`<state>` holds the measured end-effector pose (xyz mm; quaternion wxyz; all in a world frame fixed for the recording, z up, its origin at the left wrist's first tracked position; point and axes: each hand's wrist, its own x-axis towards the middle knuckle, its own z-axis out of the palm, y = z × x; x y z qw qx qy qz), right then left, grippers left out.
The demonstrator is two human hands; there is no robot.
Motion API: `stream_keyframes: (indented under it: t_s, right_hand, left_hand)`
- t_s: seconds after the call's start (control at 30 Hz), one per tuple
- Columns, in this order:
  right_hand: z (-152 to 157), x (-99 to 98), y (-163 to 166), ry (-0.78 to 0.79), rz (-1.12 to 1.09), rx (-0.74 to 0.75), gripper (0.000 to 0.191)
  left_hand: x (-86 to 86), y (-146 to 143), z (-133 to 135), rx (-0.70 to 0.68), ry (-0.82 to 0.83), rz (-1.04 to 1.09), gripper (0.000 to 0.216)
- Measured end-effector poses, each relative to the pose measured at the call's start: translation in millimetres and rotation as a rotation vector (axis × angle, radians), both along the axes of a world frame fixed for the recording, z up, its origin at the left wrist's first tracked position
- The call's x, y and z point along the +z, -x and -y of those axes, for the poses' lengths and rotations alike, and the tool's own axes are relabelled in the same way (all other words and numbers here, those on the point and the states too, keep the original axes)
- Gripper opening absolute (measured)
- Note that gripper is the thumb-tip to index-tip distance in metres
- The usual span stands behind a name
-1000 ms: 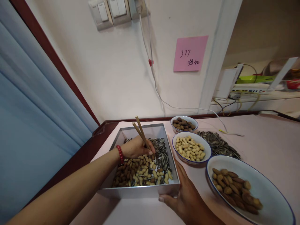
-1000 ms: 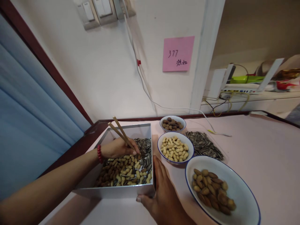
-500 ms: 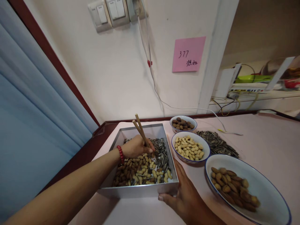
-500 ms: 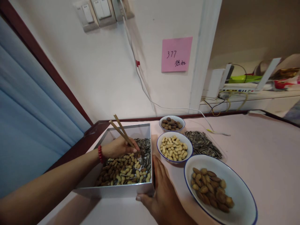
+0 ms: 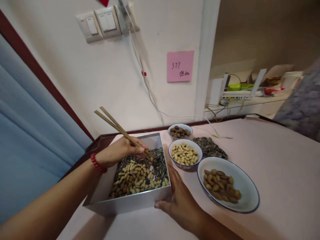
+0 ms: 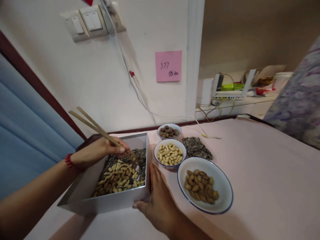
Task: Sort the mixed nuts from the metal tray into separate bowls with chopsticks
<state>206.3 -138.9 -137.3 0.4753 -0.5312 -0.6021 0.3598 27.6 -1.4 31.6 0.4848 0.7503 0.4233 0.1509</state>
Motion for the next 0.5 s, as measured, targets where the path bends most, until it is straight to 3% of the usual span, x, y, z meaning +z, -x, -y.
stream_keyframes:
  t_s: [0.13,0.27,0.37,0.5]
  right_hand:
    - [-1.9,5.1,-1.8,0.0,0.007,0.023,0.116]
    - [-2.7,6.7,-1.3,-0.001,-0.006,0.014,0.117]
    - [-2.6,8.9,-0.8,-0.013,-0.018,0.011,0.116]
    - [-3.0,14.2,-1.7,-0.039,-0.029,0.017,0.112]
  left_hand:
    - [23.9,-24.5,13.8,-0.018,0.034,0.116,0.019]
    - [31.0,-72.8,33.0,-0.117,0.056,0.214,0.018]
    - [20.5,-112.8,47.6,-0.214,0.076,0.202,0.016]
    - [-7.2,-148.5,57.8,-0.28,0.18,0.173,0.012]
